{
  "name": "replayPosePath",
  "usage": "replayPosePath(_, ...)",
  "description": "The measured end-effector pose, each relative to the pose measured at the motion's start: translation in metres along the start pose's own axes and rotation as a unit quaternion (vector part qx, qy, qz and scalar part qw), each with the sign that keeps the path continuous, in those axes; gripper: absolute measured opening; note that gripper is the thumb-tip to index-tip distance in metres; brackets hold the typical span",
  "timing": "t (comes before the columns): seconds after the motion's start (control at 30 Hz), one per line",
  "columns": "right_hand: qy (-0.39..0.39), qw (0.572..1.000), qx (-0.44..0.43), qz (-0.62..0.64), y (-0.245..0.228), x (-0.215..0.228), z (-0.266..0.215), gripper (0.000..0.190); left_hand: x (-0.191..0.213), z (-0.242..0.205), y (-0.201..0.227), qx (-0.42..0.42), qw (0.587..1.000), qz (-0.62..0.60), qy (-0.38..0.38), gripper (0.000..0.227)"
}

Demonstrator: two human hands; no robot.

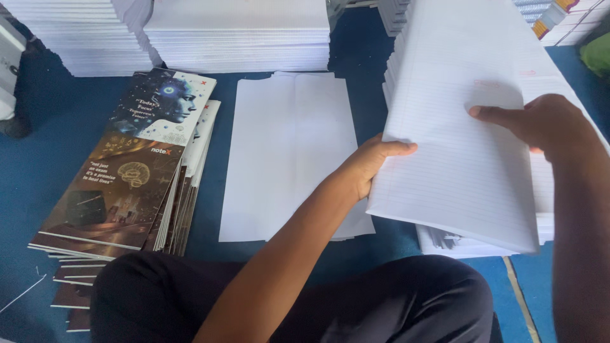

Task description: The person sits on the floor and assembles notebooks by folding a sheet of lined paper, placing it inside a printed cover, and stacking the completed unit. The process is repeated multiple times with stacks of covers and paper nearby.

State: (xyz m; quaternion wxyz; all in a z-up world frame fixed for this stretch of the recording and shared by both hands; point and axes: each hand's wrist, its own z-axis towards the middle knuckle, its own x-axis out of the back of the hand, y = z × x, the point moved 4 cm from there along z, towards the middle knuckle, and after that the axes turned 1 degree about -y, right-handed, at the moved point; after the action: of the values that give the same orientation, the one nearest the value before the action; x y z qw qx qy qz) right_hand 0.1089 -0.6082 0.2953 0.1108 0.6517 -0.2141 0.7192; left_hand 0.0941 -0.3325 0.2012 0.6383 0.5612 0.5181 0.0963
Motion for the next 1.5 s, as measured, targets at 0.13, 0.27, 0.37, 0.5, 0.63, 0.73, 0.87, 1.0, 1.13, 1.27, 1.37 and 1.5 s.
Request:
replayPosePath(0.13,-0.044,0.996,-0.037,0.063,-0.013,0.002,0.005,0.096,0.004,-0.011,0.001,0.016,1.000,-0.017,0.012,0.084)
replayPosePath(0.27,-0.062,0.984,-0.010,0.169,-0.023,0.010,-0.008,0.080,0.004,-0.013,-0.001,0.014,1.000,-0.022,0.010,0.087)
replayPosePath(0.37,-0.055,0.964,-0.038,0.258,-0.036,0.014,-0.019,0.067,0.005,-0.012,-0.005,0.017,1.000,-0.017,-0.001,0.088)
replayPosePath(0.5,-0.044,0.959,-0.016,0.279,-0.055,0.024,-0.030,0.054,0.008,-0.010,-0.012,0.019,1.000,-0.019,-0.002,0.090)
replayPosePath(0.63,-0.021,0.963,0.040,0.264,-0.076,0.030,-0.040,0.053,0.016,-0.016,-0.016,0.022,1.000,-0.016,-0.009,0.090)
replayPosePath(0.73,-0.012,0.958,0.068,0.279,-0.094,0.027,-0.048,0.053,0.032,-0.026,-0.014,0.038,0.999,0.000,-0.005,0.085)
replayPosePath(0.87,0.005,0.959,0.070,0.275,-0.119,0.016,-0.059,0.053,0.061,-0.039,-0.010,0.031,0.999,0.016,-0.009,0.079)
replayPosePath(1.0,-0.018,0.950,0.066,0.306,-0.146,-0.004,-0.074,0.051,0.126,-0.050,-0.016,0.051,0.991,0.100,0.075,0.065)
replayPosePath(1.13,-0.062,0.937,0.038,0.342,-0.165,-0.031,-0.082,0.045,0.232,-0.070,-0.031,0.071,0.956,0.217,0.187,0.048)
replayPosePath(1.27,-0.090,0.886,0.069,0.450,-0.185,-0.060,-0.094,0.042,0.329,-0.124,-0.036,0.000,0.766,0.503,0.400,0.056)
replayPosePath(1.37,-0.100,0.873,0.062,0.473,-0.198,-0.080,-0.099,0.042,0.357,-0.152,-0.044,0.078,0.676,0.569,0.461,0.077)
replayPosePath(1.5,-0.109,0.885,0.045,0.450,-0.206,-0.102,-0.101,0.040,0.356,-0.172,-0.054,0.137,0.641,0.580,0.484,0.091)
